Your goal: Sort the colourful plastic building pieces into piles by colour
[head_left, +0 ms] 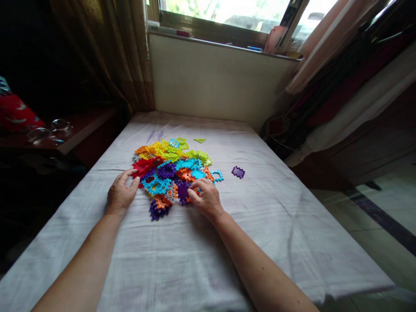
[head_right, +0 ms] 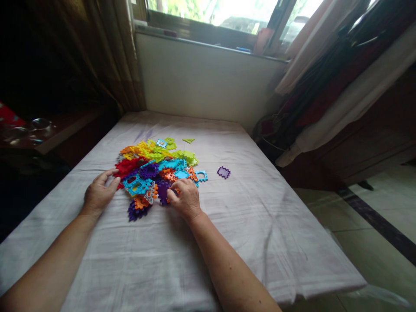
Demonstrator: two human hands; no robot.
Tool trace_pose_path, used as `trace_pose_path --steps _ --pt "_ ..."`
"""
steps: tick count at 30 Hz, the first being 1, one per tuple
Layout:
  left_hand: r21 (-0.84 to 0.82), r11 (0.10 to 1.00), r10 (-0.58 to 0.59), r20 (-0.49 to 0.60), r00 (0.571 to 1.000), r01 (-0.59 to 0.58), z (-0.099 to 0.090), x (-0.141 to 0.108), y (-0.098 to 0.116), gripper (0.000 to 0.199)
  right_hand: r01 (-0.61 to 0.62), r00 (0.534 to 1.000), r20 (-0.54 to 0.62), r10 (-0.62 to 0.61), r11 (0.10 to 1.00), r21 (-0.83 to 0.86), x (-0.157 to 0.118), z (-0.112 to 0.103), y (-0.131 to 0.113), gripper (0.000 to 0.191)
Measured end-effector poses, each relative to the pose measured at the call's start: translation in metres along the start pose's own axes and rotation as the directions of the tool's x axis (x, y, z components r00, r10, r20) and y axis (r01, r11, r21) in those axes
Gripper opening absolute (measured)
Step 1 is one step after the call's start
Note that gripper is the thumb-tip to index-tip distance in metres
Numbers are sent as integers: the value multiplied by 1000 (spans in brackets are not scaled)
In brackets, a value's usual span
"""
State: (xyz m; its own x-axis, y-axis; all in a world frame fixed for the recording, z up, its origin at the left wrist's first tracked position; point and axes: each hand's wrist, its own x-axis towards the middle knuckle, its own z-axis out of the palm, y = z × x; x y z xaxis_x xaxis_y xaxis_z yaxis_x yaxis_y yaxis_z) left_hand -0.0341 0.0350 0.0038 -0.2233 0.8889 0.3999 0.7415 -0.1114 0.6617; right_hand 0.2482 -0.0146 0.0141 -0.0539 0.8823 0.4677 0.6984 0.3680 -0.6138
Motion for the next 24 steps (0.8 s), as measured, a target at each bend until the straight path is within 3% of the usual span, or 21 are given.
trace_pose_path --steps 3,7,13,21,24 --pt "-1 1000 1 -3 1000 -1 0 0 0 31 -140 985 -74 156 971 192 7 -11 17 17" --pt "-7 1000 -2 -13 1000 2 1 0 1 31 -293 907 -164 387 862 413 17 -33 56 31" --pt "-9 1000 -23 -15 1000 23 1 0 1 32 -453 677 -352 647 743 494 21 -61 110 46" --pt "6 1000 -18 3 1000 18 0 0 0 34 -548 583 -418 697 717 431 17 -72 142 43" --pt "2 1000 -9 -2 1000 9 1 1 -1 33 -571 592 -466 658 750 335 17 -73 145 43"
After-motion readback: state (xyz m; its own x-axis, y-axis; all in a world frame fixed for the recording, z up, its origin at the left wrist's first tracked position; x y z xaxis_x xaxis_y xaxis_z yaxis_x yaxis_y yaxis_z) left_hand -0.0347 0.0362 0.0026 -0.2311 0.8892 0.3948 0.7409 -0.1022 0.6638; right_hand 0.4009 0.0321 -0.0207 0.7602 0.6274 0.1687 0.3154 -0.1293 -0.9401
